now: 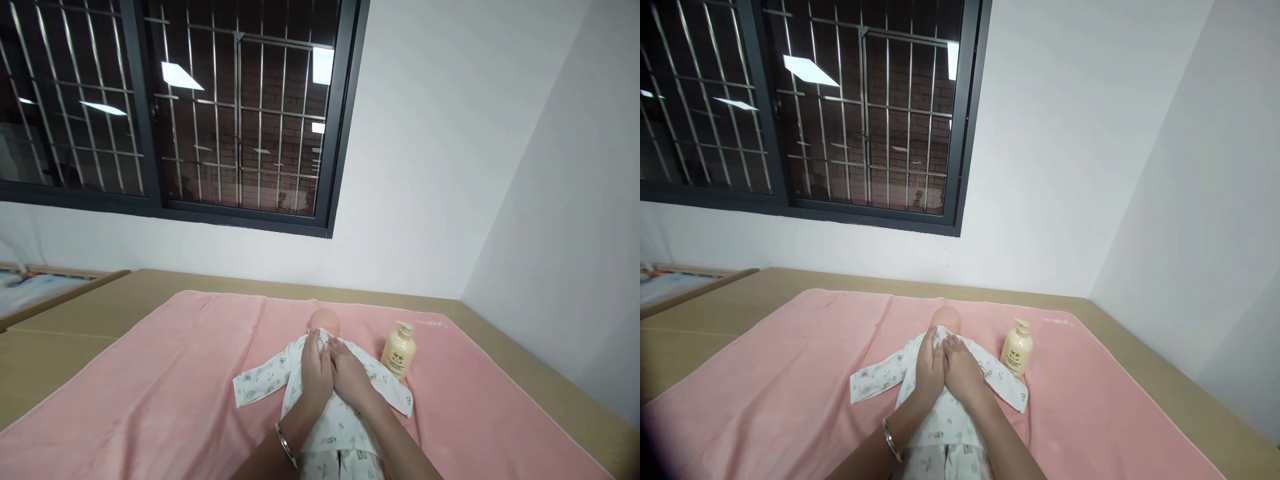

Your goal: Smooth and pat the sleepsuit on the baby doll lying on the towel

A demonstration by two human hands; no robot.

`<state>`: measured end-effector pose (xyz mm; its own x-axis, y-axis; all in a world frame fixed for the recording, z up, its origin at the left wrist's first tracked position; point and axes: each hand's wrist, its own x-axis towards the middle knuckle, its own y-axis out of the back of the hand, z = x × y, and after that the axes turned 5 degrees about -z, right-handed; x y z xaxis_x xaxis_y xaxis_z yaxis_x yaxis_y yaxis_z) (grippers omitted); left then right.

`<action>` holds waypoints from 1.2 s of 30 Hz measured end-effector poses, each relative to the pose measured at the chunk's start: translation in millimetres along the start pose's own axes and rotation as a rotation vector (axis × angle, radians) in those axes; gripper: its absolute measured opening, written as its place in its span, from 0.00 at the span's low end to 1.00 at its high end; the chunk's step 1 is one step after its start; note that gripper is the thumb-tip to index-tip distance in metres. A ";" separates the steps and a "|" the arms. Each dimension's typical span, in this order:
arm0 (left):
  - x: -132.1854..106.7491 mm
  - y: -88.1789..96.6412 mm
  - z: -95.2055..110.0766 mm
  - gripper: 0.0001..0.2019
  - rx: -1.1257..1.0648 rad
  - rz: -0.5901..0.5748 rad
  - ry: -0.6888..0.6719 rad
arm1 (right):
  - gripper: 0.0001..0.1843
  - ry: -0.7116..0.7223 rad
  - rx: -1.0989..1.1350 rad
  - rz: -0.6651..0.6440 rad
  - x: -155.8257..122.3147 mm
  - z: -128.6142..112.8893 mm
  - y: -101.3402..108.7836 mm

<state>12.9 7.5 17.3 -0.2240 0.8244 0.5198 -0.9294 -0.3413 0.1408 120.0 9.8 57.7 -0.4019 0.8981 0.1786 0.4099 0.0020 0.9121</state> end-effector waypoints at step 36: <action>4.2 5.8 14.6 0.15 0.108 -0.091 -0.043 | 0.29 -0.110 -0.026 0.059 -0.9 3.6 -12.6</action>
<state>10.8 2.3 32.6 -0.1258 0.8347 0.5361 -0.9078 -0.3148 0.2772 118.2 10.6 44.7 -0.2851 0.9391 0.1919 0.4078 -0.0624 0.9109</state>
